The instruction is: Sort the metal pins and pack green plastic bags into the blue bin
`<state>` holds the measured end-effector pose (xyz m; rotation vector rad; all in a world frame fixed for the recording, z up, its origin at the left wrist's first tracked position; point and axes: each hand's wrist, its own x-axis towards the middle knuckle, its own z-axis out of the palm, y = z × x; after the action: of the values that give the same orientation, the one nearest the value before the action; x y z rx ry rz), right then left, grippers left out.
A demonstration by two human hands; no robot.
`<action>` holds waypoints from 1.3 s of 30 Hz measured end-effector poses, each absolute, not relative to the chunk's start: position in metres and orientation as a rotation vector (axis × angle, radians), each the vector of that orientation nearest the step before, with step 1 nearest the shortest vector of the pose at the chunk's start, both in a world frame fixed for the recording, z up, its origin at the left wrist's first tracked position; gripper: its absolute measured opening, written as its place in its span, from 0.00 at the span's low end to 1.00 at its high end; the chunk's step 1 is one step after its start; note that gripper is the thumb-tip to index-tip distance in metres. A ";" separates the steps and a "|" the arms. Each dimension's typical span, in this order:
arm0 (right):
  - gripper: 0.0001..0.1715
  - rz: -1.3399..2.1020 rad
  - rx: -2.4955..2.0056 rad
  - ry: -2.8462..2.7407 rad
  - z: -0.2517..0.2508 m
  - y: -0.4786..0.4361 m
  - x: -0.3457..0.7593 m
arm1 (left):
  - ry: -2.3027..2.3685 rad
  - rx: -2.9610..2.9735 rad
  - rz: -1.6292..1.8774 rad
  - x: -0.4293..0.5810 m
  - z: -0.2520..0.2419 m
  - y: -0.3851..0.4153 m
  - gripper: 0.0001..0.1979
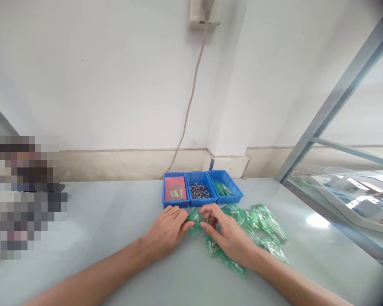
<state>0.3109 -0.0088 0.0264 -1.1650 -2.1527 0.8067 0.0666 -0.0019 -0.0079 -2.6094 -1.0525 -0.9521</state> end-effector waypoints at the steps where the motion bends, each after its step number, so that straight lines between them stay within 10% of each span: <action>1: 0.11 0.807 -1.168 -2.151 0.026 -0.009 0.311 | -1.057 -2.613 -0.956 0.067 -0.008 -0.002 0.19; 39: 0.07 0.783 -1.130 -2.207 0.025 -0.007 0.310 | -1.088 -2.661 -0.960 0.067 -0.007 -0.004 0.17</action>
<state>0.3101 -0.0067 0.0253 -1.1301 -2.2068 0.7829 0.0672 -0.0039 -0.0067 -2.6611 -1.0881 -0.9600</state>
